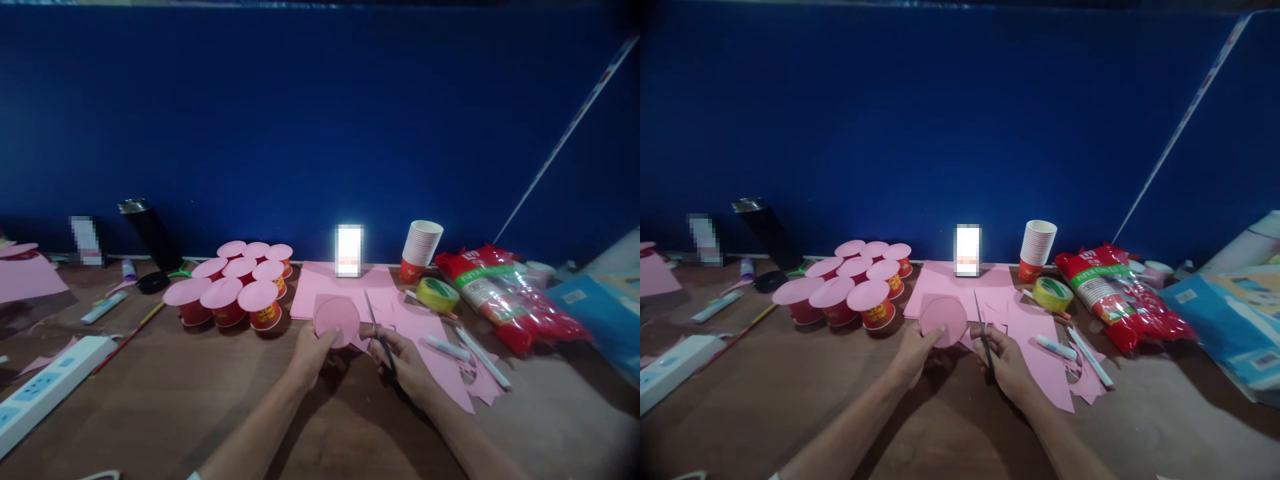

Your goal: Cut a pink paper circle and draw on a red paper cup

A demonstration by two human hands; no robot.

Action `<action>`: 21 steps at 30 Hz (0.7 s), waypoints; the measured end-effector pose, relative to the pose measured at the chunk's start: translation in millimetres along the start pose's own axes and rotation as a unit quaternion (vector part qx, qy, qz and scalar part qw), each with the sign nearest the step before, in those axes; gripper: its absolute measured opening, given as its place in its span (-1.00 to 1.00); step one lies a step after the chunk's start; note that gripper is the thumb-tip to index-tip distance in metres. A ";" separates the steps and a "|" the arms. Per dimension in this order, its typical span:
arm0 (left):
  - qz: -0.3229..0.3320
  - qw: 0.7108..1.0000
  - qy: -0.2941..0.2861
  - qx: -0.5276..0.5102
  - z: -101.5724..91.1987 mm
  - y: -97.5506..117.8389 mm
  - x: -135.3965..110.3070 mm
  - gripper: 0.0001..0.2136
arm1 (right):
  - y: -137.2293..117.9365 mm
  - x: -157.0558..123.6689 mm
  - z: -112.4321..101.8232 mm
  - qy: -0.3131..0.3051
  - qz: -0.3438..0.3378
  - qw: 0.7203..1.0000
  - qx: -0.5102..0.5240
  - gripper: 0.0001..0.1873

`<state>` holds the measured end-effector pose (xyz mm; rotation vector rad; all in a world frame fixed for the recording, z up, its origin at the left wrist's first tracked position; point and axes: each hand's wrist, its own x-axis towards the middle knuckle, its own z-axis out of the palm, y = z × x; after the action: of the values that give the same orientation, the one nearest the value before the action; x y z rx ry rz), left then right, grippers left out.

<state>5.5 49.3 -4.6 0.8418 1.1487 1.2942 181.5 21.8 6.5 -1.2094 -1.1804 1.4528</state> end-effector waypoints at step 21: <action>-0.056 0.978 -0.017 -0.203 6.1 5.2 -6.1 -0.60 | 8.2 8.9 -2.2 0.126 -0.131 0.978 -0.103 -0.63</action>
<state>10.4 44.8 2.9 0.4891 0.8501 1.3540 182.0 29.5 -3.2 -1.2803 -1.2813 0.9703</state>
